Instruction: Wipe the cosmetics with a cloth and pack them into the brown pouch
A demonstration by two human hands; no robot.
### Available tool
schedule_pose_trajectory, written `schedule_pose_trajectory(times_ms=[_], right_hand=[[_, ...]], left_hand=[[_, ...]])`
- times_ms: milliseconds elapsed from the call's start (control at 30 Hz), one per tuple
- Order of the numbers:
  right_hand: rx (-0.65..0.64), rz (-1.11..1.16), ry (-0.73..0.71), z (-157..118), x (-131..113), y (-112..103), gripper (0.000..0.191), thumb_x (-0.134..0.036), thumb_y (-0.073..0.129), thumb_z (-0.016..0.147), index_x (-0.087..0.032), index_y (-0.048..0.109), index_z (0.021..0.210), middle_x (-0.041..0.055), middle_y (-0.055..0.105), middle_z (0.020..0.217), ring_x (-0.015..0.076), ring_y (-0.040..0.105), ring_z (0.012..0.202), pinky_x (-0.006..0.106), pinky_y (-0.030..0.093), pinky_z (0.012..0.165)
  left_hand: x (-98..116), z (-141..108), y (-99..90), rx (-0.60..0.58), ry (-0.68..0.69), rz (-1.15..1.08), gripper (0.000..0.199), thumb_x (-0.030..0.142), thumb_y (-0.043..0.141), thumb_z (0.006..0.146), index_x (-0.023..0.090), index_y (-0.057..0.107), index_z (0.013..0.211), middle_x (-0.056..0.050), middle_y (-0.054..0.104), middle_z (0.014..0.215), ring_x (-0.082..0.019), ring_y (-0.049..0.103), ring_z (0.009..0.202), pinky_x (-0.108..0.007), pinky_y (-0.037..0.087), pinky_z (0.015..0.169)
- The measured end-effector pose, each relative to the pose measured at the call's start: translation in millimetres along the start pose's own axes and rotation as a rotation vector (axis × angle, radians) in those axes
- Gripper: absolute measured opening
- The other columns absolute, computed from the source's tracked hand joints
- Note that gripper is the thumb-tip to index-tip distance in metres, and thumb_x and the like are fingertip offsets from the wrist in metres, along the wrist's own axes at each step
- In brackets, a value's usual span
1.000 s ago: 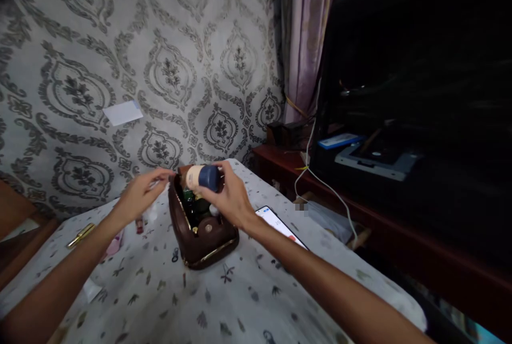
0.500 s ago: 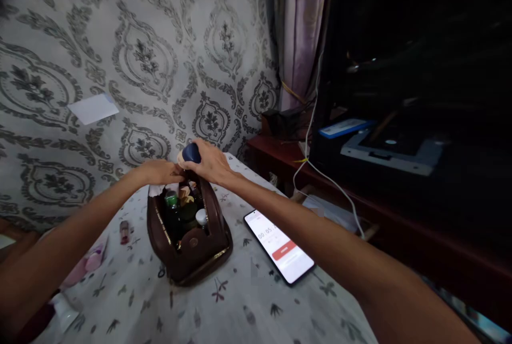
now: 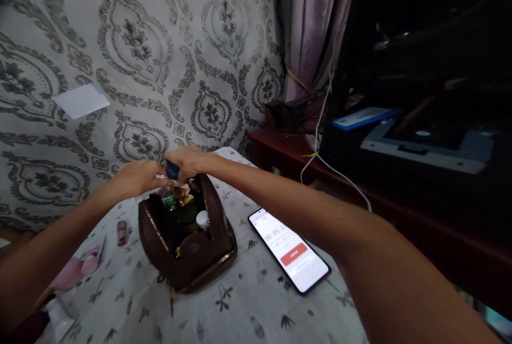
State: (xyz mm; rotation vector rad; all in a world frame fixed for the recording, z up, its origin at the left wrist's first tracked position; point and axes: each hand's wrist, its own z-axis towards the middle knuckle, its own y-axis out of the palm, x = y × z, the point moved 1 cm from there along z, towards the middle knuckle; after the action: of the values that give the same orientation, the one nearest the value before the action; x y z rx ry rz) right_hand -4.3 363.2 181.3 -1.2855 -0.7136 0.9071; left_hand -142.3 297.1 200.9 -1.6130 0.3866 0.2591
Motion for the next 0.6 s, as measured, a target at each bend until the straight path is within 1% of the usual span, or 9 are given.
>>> schedule_pose_trajectory(times_ms=[133, 300, 400, 467, 600], right_hand=[[-0.106, 0.038, -0.059, 11.5, -0.7, 9.3, 0.057, -0.038, 0.072, 0.071, -0.022, 0.053, 0.122, 0.0059, 0.068, 0.111, 0.0249, 0.062, 0.102, 0.027, 0.044, 0.075], [-0.202, 0.015, -0.061, 22.9, -4.0, 18.5, 0.065, -0.032, 0.074, 0.07, -0.024, 0.05, 0.129, 0.0076, 0.065, 0.121, 0.0283, 0.062, 0.107, 0.032, 0.046, 0.082], [-0.209, -0.02, -0.053, 32.5, -7.9, 25.0, 0.066, -0.028, 0.078, 0.065, -0.024, 0.054, 0.126, 0.0075, 0.063, 0.127, 0.031, 0.059, 0.114, 0.038, 0.046, 0.09], [-0.201, -0.037, -0.045, 39.4, -10.7, 29.4, 0.064, -0.025, 0.079, 0.062, -0.023, 0.058, 0.122, 0.0082, 0.063, 0.127, 0.0321, 0.058, 0.115, 0.041, 0.044, 0.094], [-0.18, -0.039, 0.0, 47.2, -13.9, 35.9, 0.063, -0.021, 0.08, 0.058, -0.02, 0.061, 0.119, 0.0097, 0.065, 0.124, 0.0335, 0.059, 0.114, 0.043, 0.045, 0.094]], left_hand=[[-4.7, 1.5, 4.4, 0.011, 0.005, -0.043, 0.037, 0.053, 0.053, 0.082, 0.029, 0.074, 0.101, -0.01, 0.074, 0.092, -0.033, 0.068, 0.092, -0.036, 0.048, 0.076], [-5.2, 0.2, 4.9, 0.029, 0.027, -0.047, 0.033, 0.049, 0.052, 0.084, 0.028, 0.075, 0.095, -0.009, 0.074, 0.086, -0.029, 0.068, 0.087, -0.033, 0.047, 0.073], [-3.9, -0.3, 4.6, 0.028, 0.033, -0.036, 0.035, 0.049, 0.051, 0.085, 0.027, 0.075, 0.097, -0.01, 0.074, 0.091, -0.031, 0.068, 0.089, -0.035, 0.047, 0.073], [-3.4, 0.0, 5.0, 0.025, 0.035, -0.025, 0.037, 0.05, 0.05, 0.085, 0.027, 0.074, 0.1, -0.011, 0.074, 0.096, -0.033, 0.067, 0.093, -0.037, 0.048, 0.074], [-2.9, 1.4, 6.2, 0.028, 0.041, -0.002, 0.04, 0.05, 0.049, 0.085, 0.023, 0.073, 0.103, -0.014, 0.073, 0.1, -0.034, 0.066, 0.098, -0.038, 0.048, 0.078]])
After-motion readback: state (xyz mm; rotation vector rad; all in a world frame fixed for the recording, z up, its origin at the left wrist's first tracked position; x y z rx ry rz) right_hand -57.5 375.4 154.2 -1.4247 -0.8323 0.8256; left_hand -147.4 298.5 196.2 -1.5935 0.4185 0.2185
